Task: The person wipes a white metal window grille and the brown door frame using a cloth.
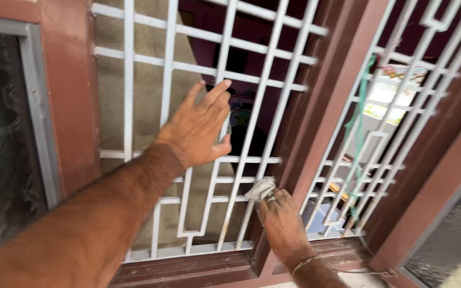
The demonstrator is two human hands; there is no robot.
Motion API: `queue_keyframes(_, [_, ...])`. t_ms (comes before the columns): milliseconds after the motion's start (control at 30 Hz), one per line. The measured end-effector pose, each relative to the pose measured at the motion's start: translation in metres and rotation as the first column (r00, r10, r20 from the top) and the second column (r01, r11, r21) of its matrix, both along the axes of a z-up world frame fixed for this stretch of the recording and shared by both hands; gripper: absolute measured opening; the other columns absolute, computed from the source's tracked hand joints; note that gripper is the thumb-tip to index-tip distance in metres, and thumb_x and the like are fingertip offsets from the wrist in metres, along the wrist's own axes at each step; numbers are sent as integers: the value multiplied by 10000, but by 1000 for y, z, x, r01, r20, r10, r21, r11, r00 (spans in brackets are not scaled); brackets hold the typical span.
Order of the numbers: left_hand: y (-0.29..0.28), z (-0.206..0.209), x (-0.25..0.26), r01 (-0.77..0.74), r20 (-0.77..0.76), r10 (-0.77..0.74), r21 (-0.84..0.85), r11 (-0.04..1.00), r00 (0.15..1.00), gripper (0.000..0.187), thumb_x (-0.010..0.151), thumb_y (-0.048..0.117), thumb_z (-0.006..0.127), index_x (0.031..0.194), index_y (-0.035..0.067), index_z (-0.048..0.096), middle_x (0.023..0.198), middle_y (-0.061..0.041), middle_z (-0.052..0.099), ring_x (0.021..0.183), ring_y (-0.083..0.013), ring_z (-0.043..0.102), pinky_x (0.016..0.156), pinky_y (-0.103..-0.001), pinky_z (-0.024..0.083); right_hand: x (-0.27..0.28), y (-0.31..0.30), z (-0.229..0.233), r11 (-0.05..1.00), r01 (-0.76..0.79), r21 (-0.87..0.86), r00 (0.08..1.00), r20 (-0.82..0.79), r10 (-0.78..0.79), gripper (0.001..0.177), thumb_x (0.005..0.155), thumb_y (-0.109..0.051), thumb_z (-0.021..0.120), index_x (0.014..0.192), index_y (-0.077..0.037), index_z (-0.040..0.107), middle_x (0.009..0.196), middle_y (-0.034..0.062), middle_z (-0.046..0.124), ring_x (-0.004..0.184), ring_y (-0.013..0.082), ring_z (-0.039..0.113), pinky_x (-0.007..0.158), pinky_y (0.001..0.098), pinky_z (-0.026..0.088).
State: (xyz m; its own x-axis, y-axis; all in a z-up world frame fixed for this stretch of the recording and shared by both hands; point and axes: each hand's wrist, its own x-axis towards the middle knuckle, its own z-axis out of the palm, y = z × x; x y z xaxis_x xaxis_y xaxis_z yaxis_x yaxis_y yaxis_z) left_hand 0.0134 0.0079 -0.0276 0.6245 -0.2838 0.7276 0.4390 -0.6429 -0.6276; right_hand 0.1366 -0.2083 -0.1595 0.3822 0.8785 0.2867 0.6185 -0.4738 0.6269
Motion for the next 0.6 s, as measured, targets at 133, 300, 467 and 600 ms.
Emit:
queue_keyframes(133, [1,-16,14,84,103,-75,-89,992,992,616,926,495,535,1168,-63,632,1433,-189,487,1511,-288,177,1217,-544,232,9,8,-10,993,-24,118,1000,-11,26,571,857,-122,632,1394,37,516,1260,222,642,1377,376,451,1160,490,259])
queue_keyframes(300, [10,-28,23,159,174,-148,-50,986,974,569,922,414,602,1269,-36,629,1431,-177,466,1523,-285,209,1234,-540,246,22,13,-20,986,-31,164,999,-30,36,445,890,-144,614,1297,24,546,1167,203,682,1316,340,486,1168,481,293])
queue_keyframes(467, [2,-33,28,195,24,-195,16,981,980,529,864,460,680,1255,104,677,1408,-130,524,1399,-310,340,1149,-570,288,32,13,-28,944,-140,300,988,-18,152,429,869,-118,619,1280,-6,565,1115,189,708,1294,337,511,1153,487,320])
queue_keyframes(600, [-8,-31,22,132,-81,-135,-41,990,988,345,880,459,694,1030,149,714,1297,-83,584,1369,-343,382,1124,-606,293,37,4,-37,945,-148,291,987,-22,162,375,880,-125,612,1238,-20,580,1185,183,696,1311,324,511,1148,486,325])
